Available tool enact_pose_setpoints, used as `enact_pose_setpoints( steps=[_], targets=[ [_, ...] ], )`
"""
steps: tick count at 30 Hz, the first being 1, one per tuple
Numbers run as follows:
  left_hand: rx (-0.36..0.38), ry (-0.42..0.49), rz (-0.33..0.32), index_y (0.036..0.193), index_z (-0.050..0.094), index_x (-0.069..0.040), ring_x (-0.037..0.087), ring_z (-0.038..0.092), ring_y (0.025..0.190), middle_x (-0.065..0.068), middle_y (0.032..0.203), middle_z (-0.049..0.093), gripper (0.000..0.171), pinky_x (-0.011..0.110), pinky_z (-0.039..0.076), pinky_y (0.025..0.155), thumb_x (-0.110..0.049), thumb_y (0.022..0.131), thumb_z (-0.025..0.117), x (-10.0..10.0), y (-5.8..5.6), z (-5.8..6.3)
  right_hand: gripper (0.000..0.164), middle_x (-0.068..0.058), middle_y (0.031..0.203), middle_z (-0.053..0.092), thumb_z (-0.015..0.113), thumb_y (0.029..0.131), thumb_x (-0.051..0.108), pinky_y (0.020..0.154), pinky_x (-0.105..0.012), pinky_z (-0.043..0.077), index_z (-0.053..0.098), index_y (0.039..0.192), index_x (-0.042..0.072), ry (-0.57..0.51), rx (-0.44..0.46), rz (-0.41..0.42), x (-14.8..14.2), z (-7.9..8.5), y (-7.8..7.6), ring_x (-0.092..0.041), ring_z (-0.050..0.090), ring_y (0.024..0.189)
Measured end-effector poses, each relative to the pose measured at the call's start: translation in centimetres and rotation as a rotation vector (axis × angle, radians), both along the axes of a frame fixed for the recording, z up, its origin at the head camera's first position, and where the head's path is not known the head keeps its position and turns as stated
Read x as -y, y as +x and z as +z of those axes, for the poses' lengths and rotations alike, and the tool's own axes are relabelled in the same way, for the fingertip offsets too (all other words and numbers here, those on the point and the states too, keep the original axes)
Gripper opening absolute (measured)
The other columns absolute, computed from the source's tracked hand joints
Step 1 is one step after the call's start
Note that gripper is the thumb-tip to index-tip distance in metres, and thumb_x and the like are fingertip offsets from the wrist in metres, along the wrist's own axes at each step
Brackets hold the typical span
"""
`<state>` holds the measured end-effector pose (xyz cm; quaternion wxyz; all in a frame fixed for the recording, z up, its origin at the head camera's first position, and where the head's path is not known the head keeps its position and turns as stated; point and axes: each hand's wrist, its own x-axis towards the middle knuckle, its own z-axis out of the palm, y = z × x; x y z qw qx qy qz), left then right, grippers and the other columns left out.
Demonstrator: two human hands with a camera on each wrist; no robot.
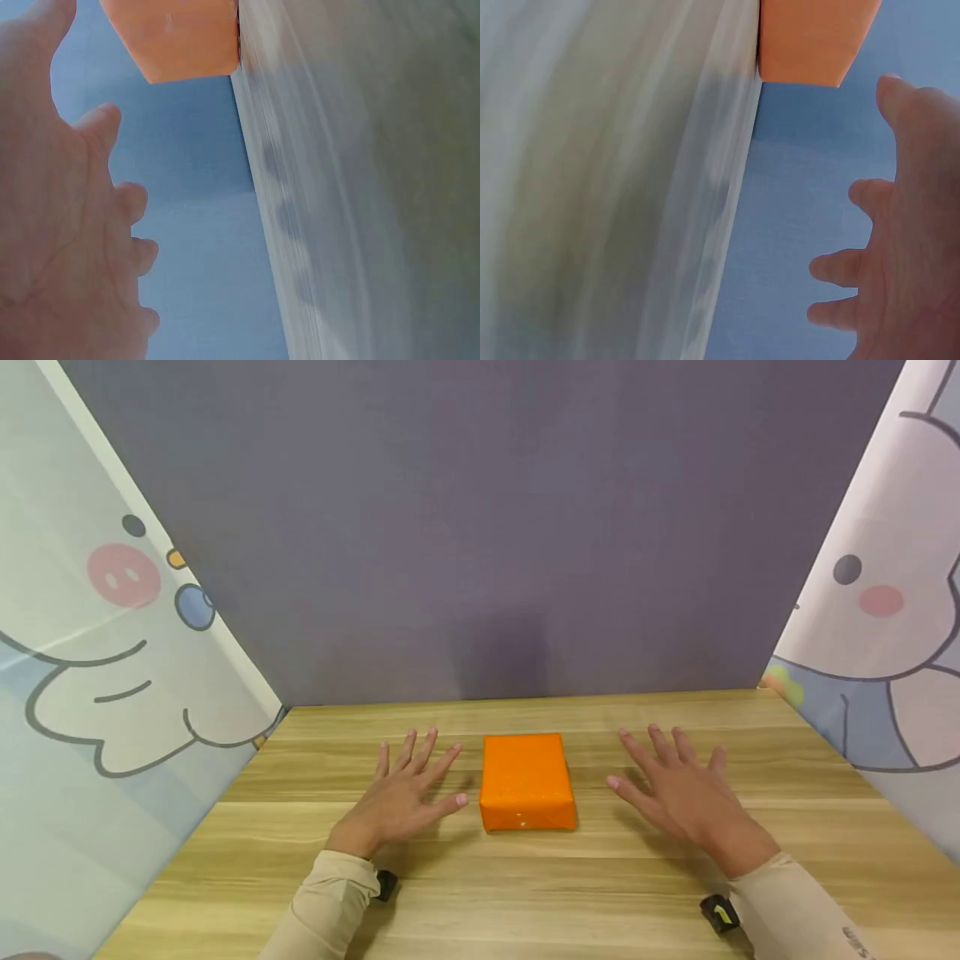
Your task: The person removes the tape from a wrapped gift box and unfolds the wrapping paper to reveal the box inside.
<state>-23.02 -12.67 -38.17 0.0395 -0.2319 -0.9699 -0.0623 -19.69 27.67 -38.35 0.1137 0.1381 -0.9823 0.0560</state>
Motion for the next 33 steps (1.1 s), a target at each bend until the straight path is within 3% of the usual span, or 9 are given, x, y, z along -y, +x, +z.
enact_pose_setpoints(
  steps=[7,10,15,19,26,33],
  targets=[
    [0.009,0.060,-0.028,0.160,0.016,-0.039,0.030,-0.004,0.151,0.003,0.166,0.003,0.081,0.065,-0.009,0.114,-0.081,0.092,0.027,-0.5,0.2,-0.2,0.074,-0.029,0.155,0.032,0.043,0.101,0.061,0.095,-0.085,0.015,0.022,0.162,0.024,-0.007,0.008,0.020,0.9,0.2,0.2,-0.057,0.030,0.137],
    [0.002,0.102,-0.036,0.161,0.022,-0.035,0.030,0.005,0.152,0.005,0.166,0.012,0.081,0.068,-0.006,0.113,-0.078,0.093,0.034,-0.9,0.2,-0.3,0.072,-0.028,0.151,0.040,0.044,0.102,0.059,0.095,-0.083,0.020,0.025,0.161,0.023,-0.019,0.002,0.036,1.1,0.3,0.2,-0.055,0.039,0.132],
    [-0.075,0.140,-0.073,0.157,0.037,-0.026,0.030,0.028,0.147,0.005,0.160,0.034,0.080,0.071,0.006,0.112,-0.075,0.094,0.040,-1.5,-0.1,-0.5,0.068,-0.024,0.143,0.052,0.043,0.104,0.055,0.093,-0.082,0.026,0.028,0.160,0.022,-0.061,0.025,0.055,1.2,0.2,0.3,-0.050,0.053,0.122],
    [-0.090,0.154,-0.107,0.155,0.040,-0.026,0.028,0.036,0.143,0.004,0.154,0.043,0.079,0.070,0.006,0.113,-0.076,0.093,0.039,-1.9,-0.1,-0.6,0.066,-0.023,0.136,0.059,0.043,0.104,0.053,0.092,-0.076,0.035,0.035,0.157,0.015,-0.071,0.024,0.079,1.4,0.1,0.3,-0.045,0.060,0.117],
    [-0.008,0.182,-0.112,0.156,0.038,-0.027,0.030,0.043,0.138,0.004,0.150,0.048,0.077,0.067,0.013,0.114,-0.074,0.096,0.037,-2.5,0.3,-0.4,0.064,-0.025,0.126,0.064,0.044,0.104,0.052,0.081,-0.063,0.051,0.045,0.150,0.008,-0.092,0.022,0.085,2.1,-0.1,0.3,-0.044,0.065,0.103],
    [0.079,0.262,-0.103,0.157,0.035,-0.023,0.023,0.061,0.119,0.001,0.129,0.066,0.072,0.056,0.034,0.109,-0.067,0.101,0.033,-3.5,0.6,-0.1,0.059,-0.008,0.111,0.072,0.041,0.105,0.052,0.075,-0.057,0.054,0.056,0.140,0.008,-0.138,0.072,0.080,2.9,-0.2,0.3,-0.031,0.069,0.098]
  ],
)
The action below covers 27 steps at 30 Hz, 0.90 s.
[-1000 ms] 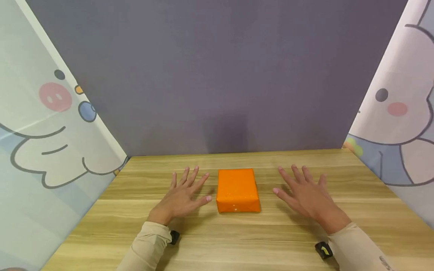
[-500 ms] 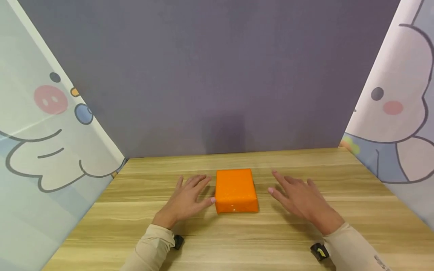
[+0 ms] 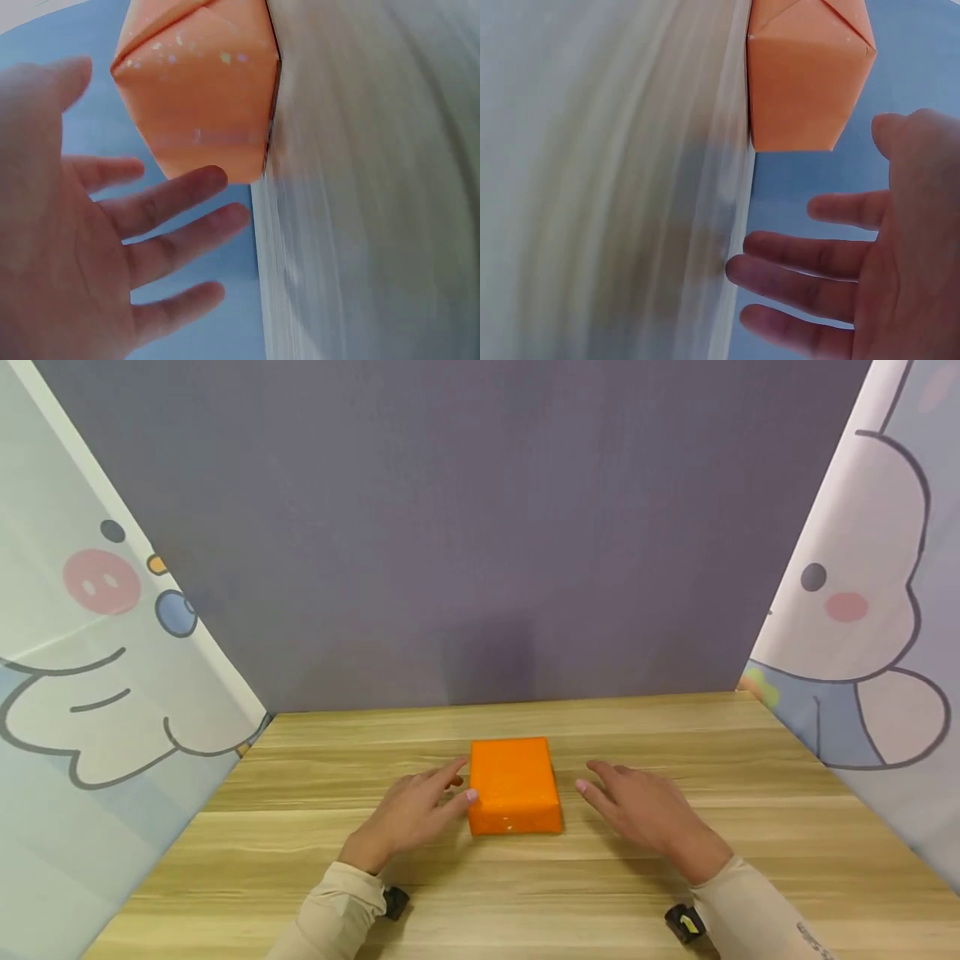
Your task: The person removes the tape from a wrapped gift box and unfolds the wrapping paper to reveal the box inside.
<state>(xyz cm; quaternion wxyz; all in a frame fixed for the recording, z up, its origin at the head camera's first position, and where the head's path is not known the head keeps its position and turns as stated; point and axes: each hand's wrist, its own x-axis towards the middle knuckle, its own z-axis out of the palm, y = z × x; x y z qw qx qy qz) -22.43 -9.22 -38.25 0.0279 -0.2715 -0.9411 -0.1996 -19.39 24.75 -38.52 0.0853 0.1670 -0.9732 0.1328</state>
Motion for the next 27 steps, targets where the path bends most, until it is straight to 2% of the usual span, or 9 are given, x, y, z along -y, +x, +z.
enact_pose_setpoints(
  steps=[3,6,10,14,17,20,23,27],
  targets=[
    [0.036,0.023,0.014,0.158,0.032,-0.020,0.019,0.064,0.113,-0.001,0.125,0.068,0.073,0.055,0.035,0.108,-0.066,0.102,0.031,-0.7,0.1,-0.1,0.059,-0.003,0.107,0.073,0.039,0.106,0.053,0.077,-0.055,0.054,0.059,0.138,0.008,-0.024,0.041,0.004,0.4,0.0,0.0,-0.026,0.069,0.096],
    [0.069,0.046,0.030,0.159,0.031,-0.018,0.017,0.065,0.108,-0.002,0.121,0.069,0.075,0.049,0.041,0.103,-0.066,0.102,0.030,-1.2,-0.2,-0.2,0.058,-0.002,0.108,0.072,0.039,0.106,0.053,0.080,-0.054,0.053,0.062,0.134,0.008,-0.043,0.050,0.018,0.9,0.1,-0.3,-0.025,0.069,0.096],
    [0.145,0.093,0.031,0.160,0.029,-0.018,0.017,0.066,0.102,-0.003,0.118,0.069,0.077,0.042,0.051,0.091,-0.067,0.100,0.035,-1.2,-1.0,0.1,0.057,-0.005,0.113,0.072,0.037,0.107,0.052,0.085,-0.054,0.052,0.065,0.130,0.008,-0.055,0.052,0.037,1.7,0.0,-1.0,-0.028,0.068,0.100],
    [0.271,0.165,0.033,0.160,0.026,-0.021,0.017,0.064,0.108,0.000,0.124,0.067,0.076,0.044,0.050,0.094,-0.065,0.100,0.040,-0.5,-1.9,0.5,0.063,-0.011,0.121,0.069,0.032,0.107,0.054,0.091,-0.057,0.049,0.064,0.132,0.006,-0.097,0.080,0.015,2.6,0.1,-2.0,-0.034,0.066,0.107],
    [0.326,0.197,0.044,0.160,0.026,-0.023,0.020,0.062,0.115,0.003,0.130,0.064,0.075,0.046,0.048,0.098,-0.065,0.100,0.042,-0.2,-2.5,0.5,0.067,-0.015,0.124,0.067,0.030,0.107,0.055,0.094,-0.059,0.046,0.062,0.134,0.002,-0.123,0.100,-0.003,3.1,0.2,-2.9,-0.039,0.063,0.112],
    [0.306,0.165,0.041,0.161,0.025,-0.020,0.024,0.059,0.122,0.005,0.135,0.062,0.076,0.048,0.045,0.102,-0.065,0.100,0.040,-0.3,-2.6,0.3,0.066,-0.016,0.125,0.067,0.029,0.108,0.053,0.096,-0.059,0.045,0.062,0.133,0.002,-0.130,0.120,-0.008,3.4,0.3,-3.6,-0.040,0.062,0.114],
    [0.259,0.114,0.041,0.160,0.025,-0.016,0.027,0.056,0.126,0.006,0.138,0.060,0.079,0.049,0.044,0.103,-0.066,0.100,0.037,-0.6,-2.5,0.2,0.063,-0.010,0.107,0.070,0.028,0.108,0.052,0.090,-0.054,0.048,0.067,0.121,0.005,-0.151,0.154,-0.015,3.5,0.4,-4.2,-0.032,0.065,0.101],
    [0.226,0.046,0.054,0.159,0.031,-0.016,0.022,0.066,0.100,0.001,0.117,0.069,0.086,0.042,0.052,0.083,-0.075,0.096,0.033,-1.4,-2.3,0.3,0.060,0.000,0.088,0.066,0.029,0.108,0.052,0.079,-0.044,0.049,0.067,0.113,0.006,-0.259,0.239,-0.013,3.5,0.3,-4.4,-0.019,0.060,0.083]
  ],
)
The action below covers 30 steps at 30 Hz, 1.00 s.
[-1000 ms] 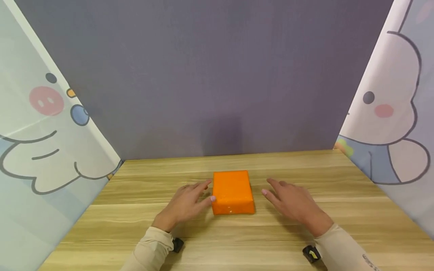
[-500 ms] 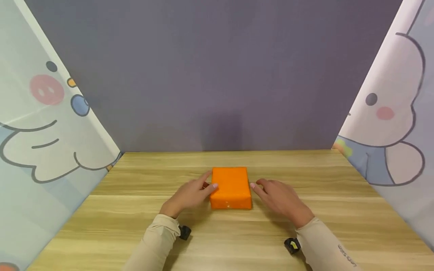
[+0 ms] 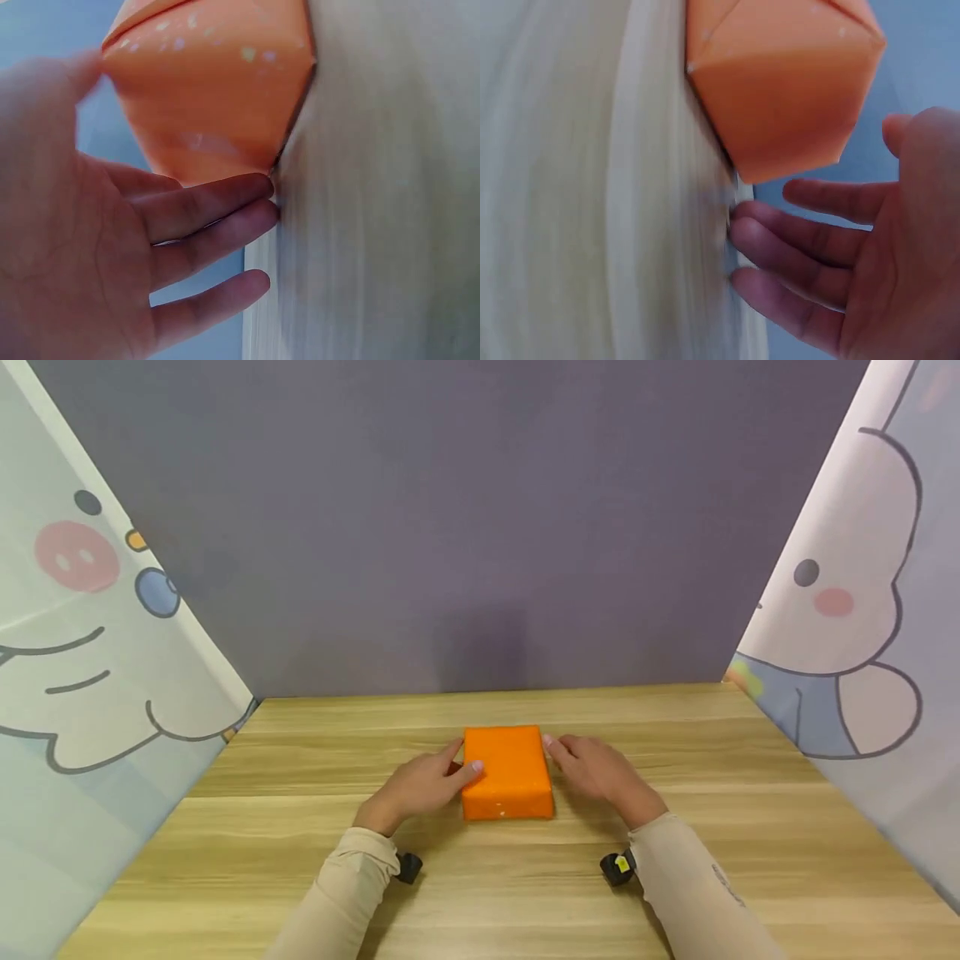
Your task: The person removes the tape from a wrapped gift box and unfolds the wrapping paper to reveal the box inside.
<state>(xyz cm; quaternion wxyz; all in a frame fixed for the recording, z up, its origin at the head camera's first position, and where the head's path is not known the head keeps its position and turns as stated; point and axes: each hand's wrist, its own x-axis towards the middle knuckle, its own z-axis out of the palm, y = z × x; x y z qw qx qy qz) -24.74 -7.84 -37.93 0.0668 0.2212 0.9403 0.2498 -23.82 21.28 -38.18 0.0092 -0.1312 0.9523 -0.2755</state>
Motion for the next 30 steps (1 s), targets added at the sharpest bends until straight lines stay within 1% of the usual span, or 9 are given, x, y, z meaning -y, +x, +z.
enact_pose_setpoints(
  steps=[3,7,9,13,17,21,25,28,30],
  targets=[
    [0.012,-0.020,-0.008,0.157,0.034,-0.017,0.017,0.061,0.078,-0.003,0.095,0.067,0.090,0.036,0.048,0.068,-0.079,0.093,0.029,-0.6,0.0,0.3,0.061,-0.001,0.094,0.069,0.033,0.108,0.052,0.077,-0.039,0.052,0.067,0.118,0.002,-0.124,0.066,0.010,0.0,-0.1,0.1,-0.016,0.064,0.084],
    [0.055,0.011,-0.015,0.156,0.035,-0.017,0.016,0.061,0.088,-0.003,0.109,0.068,0.088,0.039,0.050,0.078,-0.079,0.094,0.026,-0.8,0.2,0.5,0.059,-0.002,0.095,0.071,0.035,0.108,0.050,0.075,-0.036,0.053,0.068,0.115,0.001,-0.208,0.118,0.022,0.0,0.0,0.3,-0.015,0.066,0.082],
    [0.066,0.024,-0.023,0.155,0.037,-0.018,0.018,0.062,0.089,-0.001,0.109,0.068,0.086,0.041,0.050,0.079,-0.078,0.095,0.025,-0.8,0.3,0.4,0.057,-0.001,0.093,0.070,0.035,0.108,0.050,0.076,-0.036,0.052,0.069,0.111,0.004,-0.210,0.122,0.031,0.1,0.0,0.4,-0.014,0.066,0.081],
    [0.020,0.000,-0.032,0.152,0.041,-0.018,0.018,0.064,0.089,0.000,0.105,0.069,0.082,0.041,0.050,0.075,-0.076,0.096,0.024,-1.0,0.4,0.0,0.054,0.000,0.090,0.070,0.039,0.107,0.050,0.072,-0.034,0.052,0.071,0.107,0.006,-0.206,0.113,0.039,0.3,-0.2,0.3,-0.015,0.065,0.079],
    [-0.020,-0.017,-0.027,0.150,0.044,-0.017,0.020,0.065,0.101,0.002,0.116,0.069,0.081,0.044,0.052,0.080,-0.075,0.097,0.024,-0.8,0.6,-0.2,0.054,-0.001,0.096,0.071,0.043,0.105,0.051,0.072,-0.034,0.053,0.070,0.115,0.005,-0.204,0.107,0.038,0.6,-0.5,0.3,-0.014,0.065,0.081],
    [-0.015,0.011,-0.044,0.151,0.043,-0.017,0.020,0.065,0.100,0.002,0.113,0.068,0.078,0.043,0.051,0.082,-0.072,0.099,0.024,-0.6,0.7,-0.4,0.058,-0.003,0.105,0.071,0.048,0.103,0.052,0.077,-0.036,0.054,0.066,0.126,0.002,-0.189,0.099,0.037,0.8,-0.7,0.4,-0.012,0.066,0.086],
    [0.017,0.078,-0.056,0.158,0.033,-0.014,0.024,0.060,0.119,0.008,0.134,0.062,0.076,0.045,0.048,0.097,-0.066,0.102,0.025,-0.2,0.8,-0.6,0.059,-0.003,0.101,0.069,0.052,0.103,0.049,0.071,-0.035,0.054,0.061,0.130,-0.003,-0.215,0.118,0.049,0.8,-1.0,0.4,-0.015,0.064,0.083],
    [0.050,0.139,-0.051,0.160,0.026,-0.015,0.024,0.048,0.134,0.006,0.152,0.046,0.074,0.045,0.040,0.108,-0.064,0.103,0.027,0.0,0.7,-0.6,0.058,-0.004,0.095,0.067,0.053,0.103,0.047,0.063,-0.032,0.052,0.059,0.130,-0.005,-0.279,0.151,0.060,0.6,-1.0,0.4,-0.018,0.062,0.077],
    [0.068,0.184,-0.055,0.160,0.026,-0.017,0.022,0.051,0.131,0.004,0.149,0.050,0.073,0.044,0.041,0.107,-0.063,0.103,0.030,-0.1,0.6,-0.7,0.056,-0.005,0.091,0.066,0.053,0.103,0.046,0.059,-0.029,0.050,0.060,0.127,-0.005,-0.314,0.163,0.071,0.4,-1.0,0.4,-0.020,0.060,0.073]
  ],
)
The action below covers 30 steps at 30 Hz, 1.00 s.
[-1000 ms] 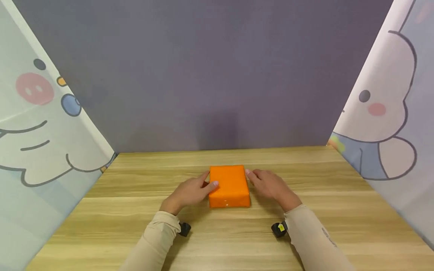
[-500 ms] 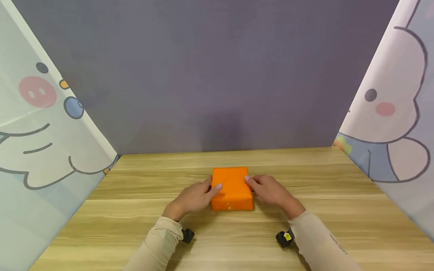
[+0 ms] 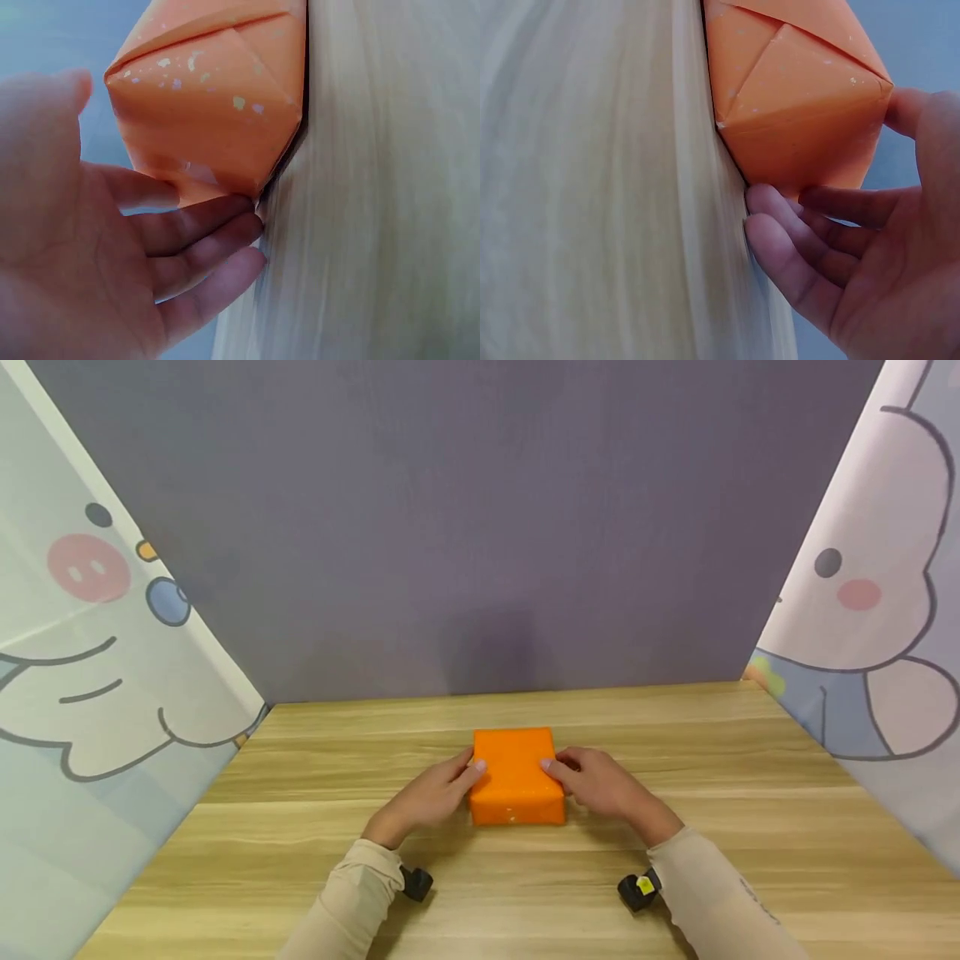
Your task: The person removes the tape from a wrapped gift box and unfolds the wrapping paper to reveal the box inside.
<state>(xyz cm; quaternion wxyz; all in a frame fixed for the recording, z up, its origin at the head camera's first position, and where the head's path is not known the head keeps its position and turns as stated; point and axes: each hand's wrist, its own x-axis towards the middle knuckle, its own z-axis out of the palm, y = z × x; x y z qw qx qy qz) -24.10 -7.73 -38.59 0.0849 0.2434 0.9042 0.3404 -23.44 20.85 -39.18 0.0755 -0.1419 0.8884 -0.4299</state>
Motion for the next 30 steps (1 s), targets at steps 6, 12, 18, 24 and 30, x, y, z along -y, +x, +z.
enact_pose_setpoints(
  steps=[6,12,18,24,30],
  targets=[
    [0.048,0.121,0.029,0.159,0.029,-0.020,0.015,0.059,0.114,-0.001,0.127,0.064,0.072,0.039,0.048,0.095,-0.060,0.101,0.044,-0.2,-0.3,0.0,0.058,-0.007,0.093,0.067,0.053,0.104,0.043,0.062,-0.029,0.051,0.055,0.133,-0.007,-0.052,0.028,0.001,-0.2,0.0,-0.1,-0.020,0.061,0.075],
    [0.092,0.210,0.089,0.158,0.032,-0.018,0.020,0.058,0.119,0.002,0.130,0.063,0.074,0.042,0.048,0.098,-0.058,0.099,0.051,0.0,-0.3,-0.3,0.067,-0.010,0.104,0.068,0.058,0.102,0.043,0.070,-0.032,0.058,0.049,0.139,-0.012,-0.094,0.030,-0.031,0.3,-0.1,0.0,-0.020,0.065,0.086],
    [0.211,0.428,0.107,0.157,0.034,-0.014,0.025,0.058,0.120,0.009,0.136,0.056,0.071,0.040,0.055,0.089,-0.042,0.099,0.063,-0.4,-0.4,-1.2,0.066,-0.011,0.102,0.067,0.062,0.100,0.042,0.067,-0.032,0.058,0.051,0.137,-0.012,-0.092,-0.010,-0.072,0.5,0.0,0.6,-0.019,0.065,0.082],
    [0.196,0.511,0.167,0.155,0.037,-0.017,0.025,0.057,0.120,0.007,0.140,0.053,0.073,0.039,0.055,0.088,-0.033,0.093,0.072,-0.9,-0.5,-1.4,0.064,-0.018,0.118,0.066,0.062,0.100,0.039,0.072,-0.033,0.059,0.048,0.141,-0.009,-0.164,-0.041,-0.060,0.2,0.4,0.8,-0.021,0.066,0.093],
    [0.158,0.489,0.175,0.156,0.037,-0.019,0.023,0.057,0.119,0.001,0.142,0.053,0.078,0.040,0.052,0.093,-0.031,0.089,0.077,-1.0,-0.4,-0.9,0.052,-0.025,0.130,0.059,0.057,0.104,0.027,0.078,-0.036,0.058,0.049,0.140,-0.010,-0.289,-0.068,-0.014,-0.5,0.6,0.8,-0.029,0.065,0.108]
  ],
)
